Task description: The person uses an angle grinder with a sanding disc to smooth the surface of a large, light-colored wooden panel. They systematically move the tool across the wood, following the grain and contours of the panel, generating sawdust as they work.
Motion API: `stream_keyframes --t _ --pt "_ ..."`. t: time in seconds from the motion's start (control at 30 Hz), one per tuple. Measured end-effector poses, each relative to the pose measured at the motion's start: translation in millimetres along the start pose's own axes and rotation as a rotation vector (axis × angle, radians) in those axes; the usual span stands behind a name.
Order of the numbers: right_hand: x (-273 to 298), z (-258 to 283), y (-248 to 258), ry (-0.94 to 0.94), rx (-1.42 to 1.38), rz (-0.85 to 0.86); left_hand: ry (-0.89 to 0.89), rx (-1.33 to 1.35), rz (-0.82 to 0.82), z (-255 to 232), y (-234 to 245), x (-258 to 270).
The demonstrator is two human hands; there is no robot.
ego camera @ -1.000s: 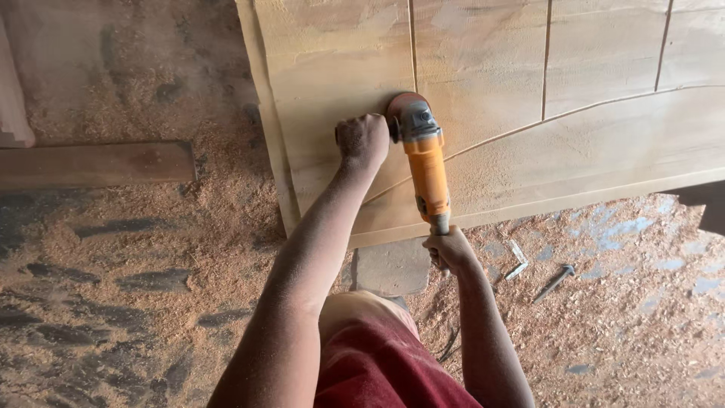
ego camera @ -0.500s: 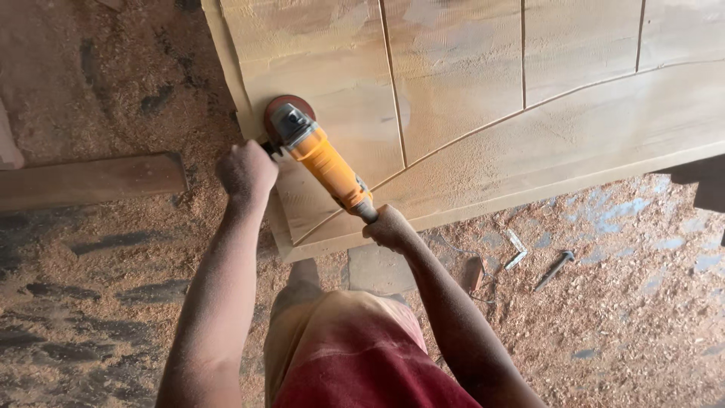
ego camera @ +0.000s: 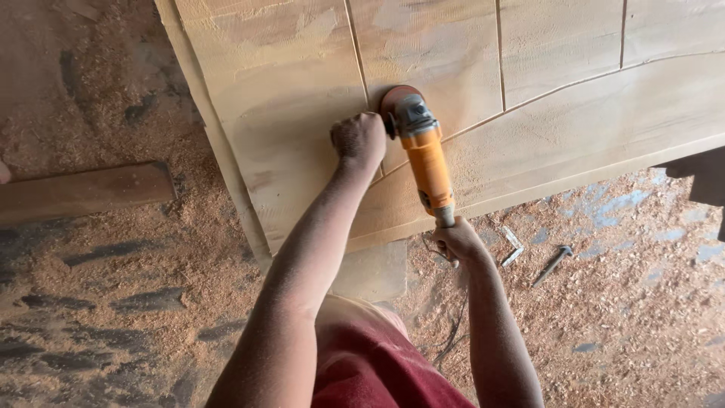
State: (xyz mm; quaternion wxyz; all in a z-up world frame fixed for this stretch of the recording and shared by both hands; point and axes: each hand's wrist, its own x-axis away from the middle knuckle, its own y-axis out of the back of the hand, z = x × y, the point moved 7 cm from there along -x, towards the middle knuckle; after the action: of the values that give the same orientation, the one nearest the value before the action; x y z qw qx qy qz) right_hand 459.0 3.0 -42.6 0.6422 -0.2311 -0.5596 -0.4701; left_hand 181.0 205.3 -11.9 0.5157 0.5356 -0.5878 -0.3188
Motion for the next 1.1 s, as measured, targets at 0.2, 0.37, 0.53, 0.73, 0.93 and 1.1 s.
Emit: stream_keyframes --t 0.2,0.37,0.53,0.73,0.93,1.1 --pt "7.1 -5.2 -27.7 -0.011 0.021 0.033 0.028 0.032 -0.041 35.8 11.2 30.2" --pt "32.6 8.8 -109.2 -0.042 0.216 0.1 0.208 0.007 0.219 139.6 20.5 96.4" --pt "45.9 16.2 -154.3 0.08 0.357 0.133 0.265 -0.013 0.233 202.6 34.5 141.8" --pt "41.6 -46.2 -105.4 -0.02 0.243 0.095 0.174 0.05 0.231 129.0 -8.4 142.2" --pt "19.6 -106.3 -63.9 0.051 0.139 0.071 0.076 0.04 0.188 60.5 -23.1 136.7" --pt "16.4 -106.6 -75.6 0.133 0.089 0.093 0.055 0.058 0.162 70.2 -19.6 139.5"
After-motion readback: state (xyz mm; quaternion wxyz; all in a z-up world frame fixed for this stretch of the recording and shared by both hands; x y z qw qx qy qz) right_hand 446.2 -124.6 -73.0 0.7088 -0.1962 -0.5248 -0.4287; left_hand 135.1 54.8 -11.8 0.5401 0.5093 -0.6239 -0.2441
